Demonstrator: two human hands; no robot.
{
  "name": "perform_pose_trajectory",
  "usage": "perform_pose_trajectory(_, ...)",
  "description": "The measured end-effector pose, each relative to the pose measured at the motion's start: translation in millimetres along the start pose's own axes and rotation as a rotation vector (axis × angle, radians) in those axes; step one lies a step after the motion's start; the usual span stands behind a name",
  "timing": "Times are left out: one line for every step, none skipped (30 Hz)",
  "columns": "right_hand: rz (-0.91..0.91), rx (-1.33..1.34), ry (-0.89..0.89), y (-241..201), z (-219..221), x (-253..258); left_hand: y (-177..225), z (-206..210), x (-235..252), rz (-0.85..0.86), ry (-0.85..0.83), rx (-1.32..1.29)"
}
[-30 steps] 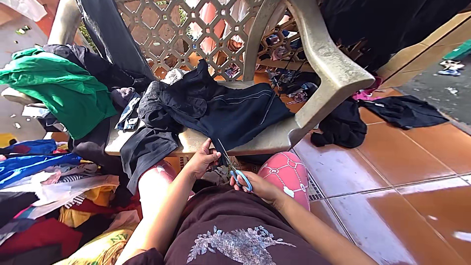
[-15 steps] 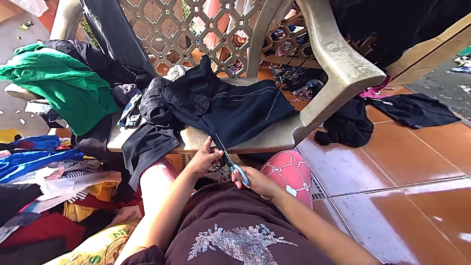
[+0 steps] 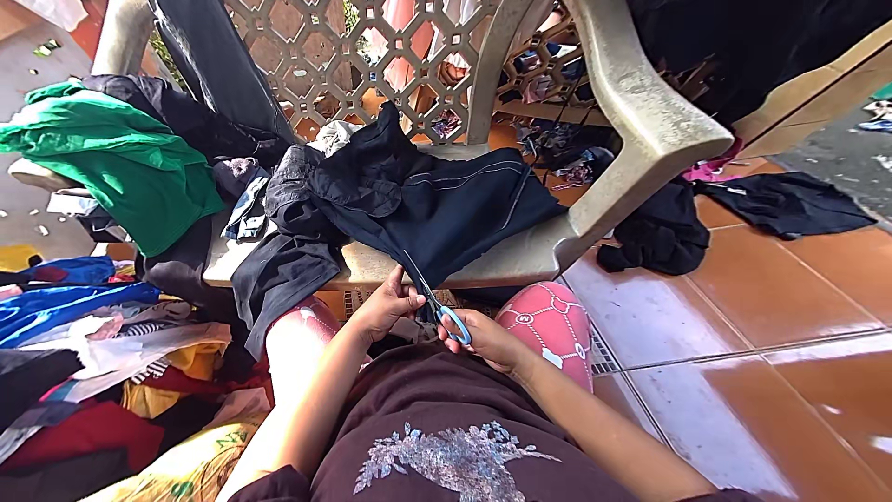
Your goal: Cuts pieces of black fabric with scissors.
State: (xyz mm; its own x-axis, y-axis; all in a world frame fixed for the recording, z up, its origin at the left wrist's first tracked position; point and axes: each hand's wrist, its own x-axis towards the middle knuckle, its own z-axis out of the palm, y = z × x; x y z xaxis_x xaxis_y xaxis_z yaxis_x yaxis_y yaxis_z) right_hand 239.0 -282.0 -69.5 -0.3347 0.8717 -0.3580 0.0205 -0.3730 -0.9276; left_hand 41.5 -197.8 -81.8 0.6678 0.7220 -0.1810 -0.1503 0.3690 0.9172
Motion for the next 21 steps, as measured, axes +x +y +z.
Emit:
perform_pose_trajectory(-0.001, 0.003, 0.004, -0.1, 0.4, 0.0, -0.4, -1.1, -0.2, -0.001, -0.002, -0.002)
perform_pose_trajectory(-0.005, 0.010, 0.010, 0.1, 0.9, 0.3, -1.0, -2.4, -0.6, 0.000, -0.006, -0.002)
perform_pose_trajectory(-0.010, 0.016, 0.014, 0.4, 1.5, 0.8, -1.6, -3.3, -1.0, 0.000, -0.008, -0.002)
perform_pose_trajectory(-0.013, 0.018, 0.017, 1.1, 2.1, 1.2, -2.1, -3.9, -1.5, -0.001, -0.007, 0.000)
perform_pose_trajectory(-0.012, 0.021, 0.020, 1.7, 2.5, 1.7, -2.6, -4.3, -1.7, -0.003, -0.006, 0.000)
perform_pose_trajectory(-0.010, 0.027, 0.019, 2.2, 2.7, 2.0, -2.8, -4.4, -1.8, -0.003, -0.005, 0.001)
perform_pose_trajectory(-0.007, 0.035, 0.014, 2.3, 2.7, 2.3, -2.9, -4.3, -2.0, -0.002, -0.004, 0.006)
perform_pose_trajectory(0.000, 0.042, 0.010, 2.0, 2.6, 2.5, -2.9, -4.6, -2.4, -0.002, -0.008, 0.013)
perform_pose_trajectory(0.007, 0.043, 0.006, 1.4, 2.3, 2.8, -3.1, -5.2, -2.8, -0.004, -0.017, 0.024)
perform_pose_trajectory(0.016, 0.043, 0.000, 0.2, 1.6, 3.1, -3.2, -5.7, -3.5, -0.009, -0.031, 0.040)
perform_pose_trajectory(0.025, 0.048, -0.005, -1.3, 0.7, 3.5, -3.2, -5.6, -4.5, -0.018, -0.048, 0.062)
perform_pose_trajectory(0.033, 0.051, -0.014, -2.4, -0.3, 3.9, -3.3, -5.1, -5.6, -0.029, -0.064, 0.081)
perform_pose_trajectory(0.037, 0.050, -0.022, -3.2, -1.2, 4.4, -3.4, -4.6, -6.7, -0.038, -0.072, 0.093)
perform_pose_trajectory(0.037, 0.047, -0.023, -3.3, -1.5, 5.2, -3.4, -4.5, -7.3, -0.042, -0.074, 0.095)
perform_pose_trajectory(0.037, 0.038, -0.020, -3.3, -1.4, 5.8, -3.4, -4.9, -7.8, -0.044, -0.074, 0.094)
perform_pose_trajectory(0.036, 0.024, -0.015, -3.5, -1.3, 6.3, -3.7, -5.6, -8.2, -0.044, -0.074, 0.093)
perform_pose_trajectory(0.034, 0.006, -0.014, -3.6, -1.6, 6.6, -4.2, -6.6, -8.7, -0.041, -0.078, 0.091)
perform_pose_trajectory(0.031, -0.010, -0.017, -3.8, -2.3, 6.8, -4.8, -7.7, -9.5, -0.039, -0.083, 0.092)
perform_pose_trajectory(0.030, -0.021, -0.018, -3.5, -3.1, 7.2, -5.3, -8.6, -10.7, -0.040, -0.083, 0.101)
perform_pose_trajectory(0.030, -0.027, -0.023, -2.9, -3.9, 7.4, -5.2, -9.5, -12.1, -0.046, -0.080, 0.119)
perform_pose_trajectory(0.033, -0.031, -0.025, -2.2, -4.3, 7.4, -3.9, -10.4, -13.4, -0.061, -0.073, 0.148)
